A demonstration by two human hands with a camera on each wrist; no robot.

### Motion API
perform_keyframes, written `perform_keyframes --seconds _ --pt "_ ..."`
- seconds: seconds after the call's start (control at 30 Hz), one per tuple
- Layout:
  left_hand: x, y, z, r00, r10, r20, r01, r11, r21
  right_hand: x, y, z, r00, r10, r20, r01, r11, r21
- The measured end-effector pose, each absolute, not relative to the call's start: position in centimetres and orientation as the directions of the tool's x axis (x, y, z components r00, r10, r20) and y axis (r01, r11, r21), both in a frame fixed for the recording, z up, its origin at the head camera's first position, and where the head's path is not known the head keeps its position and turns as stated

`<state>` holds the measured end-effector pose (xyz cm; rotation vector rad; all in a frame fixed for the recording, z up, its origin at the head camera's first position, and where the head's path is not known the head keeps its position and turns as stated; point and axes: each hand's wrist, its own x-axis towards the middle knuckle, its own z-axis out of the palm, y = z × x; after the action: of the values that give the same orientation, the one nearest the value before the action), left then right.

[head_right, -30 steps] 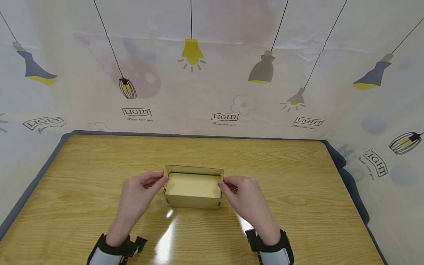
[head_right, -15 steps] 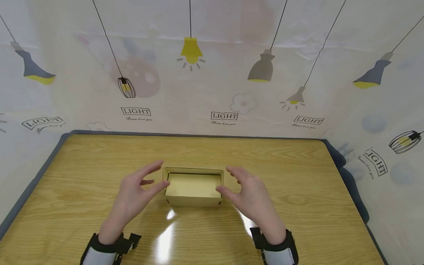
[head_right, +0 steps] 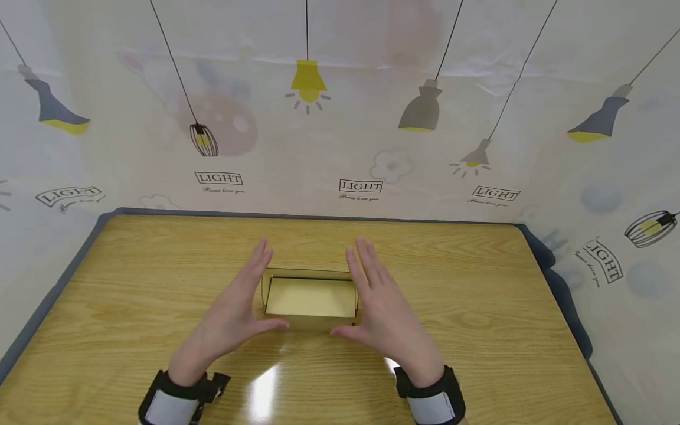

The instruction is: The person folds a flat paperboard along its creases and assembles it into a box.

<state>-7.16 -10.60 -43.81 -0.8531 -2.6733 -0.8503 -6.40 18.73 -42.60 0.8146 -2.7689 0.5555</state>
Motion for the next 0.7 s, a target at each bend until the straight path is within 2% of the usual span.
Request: perform_keyframes --seconds 0.13,0.27,0.57,0.7 --pt "-7.39 -10.48 -44.27 -0.783 0.48 0.396 0.617 0.685 0.388 -6.45 18.54 -42.85 -0.824 -0.487 0.289 -0.555 0.794 -0.246" --pt "-7.42 -10.3 -44.38 -0.784 0.489 0.383 0.614 0.701 0.363 -6.47 18.46 -42.97 -0.827 -0.492 0.273 -0.553 0.799 -0.235" --pt "-7.3 -9.98 -44.19 -0.844 0.443 0.301 0.536 0.685 0.494 -6.54 18.34 -42.85 -0.832 -0.494 0.255 -0.553 0.78 -0.294" --pt "-7.19 -9.97 -44.18 -0.857 0.422 0.295 0.515 0.686 0.514 -6.57 18.24 -42.83 -0.832 -0.487 0.266 -0.552 0.769 -0.323"
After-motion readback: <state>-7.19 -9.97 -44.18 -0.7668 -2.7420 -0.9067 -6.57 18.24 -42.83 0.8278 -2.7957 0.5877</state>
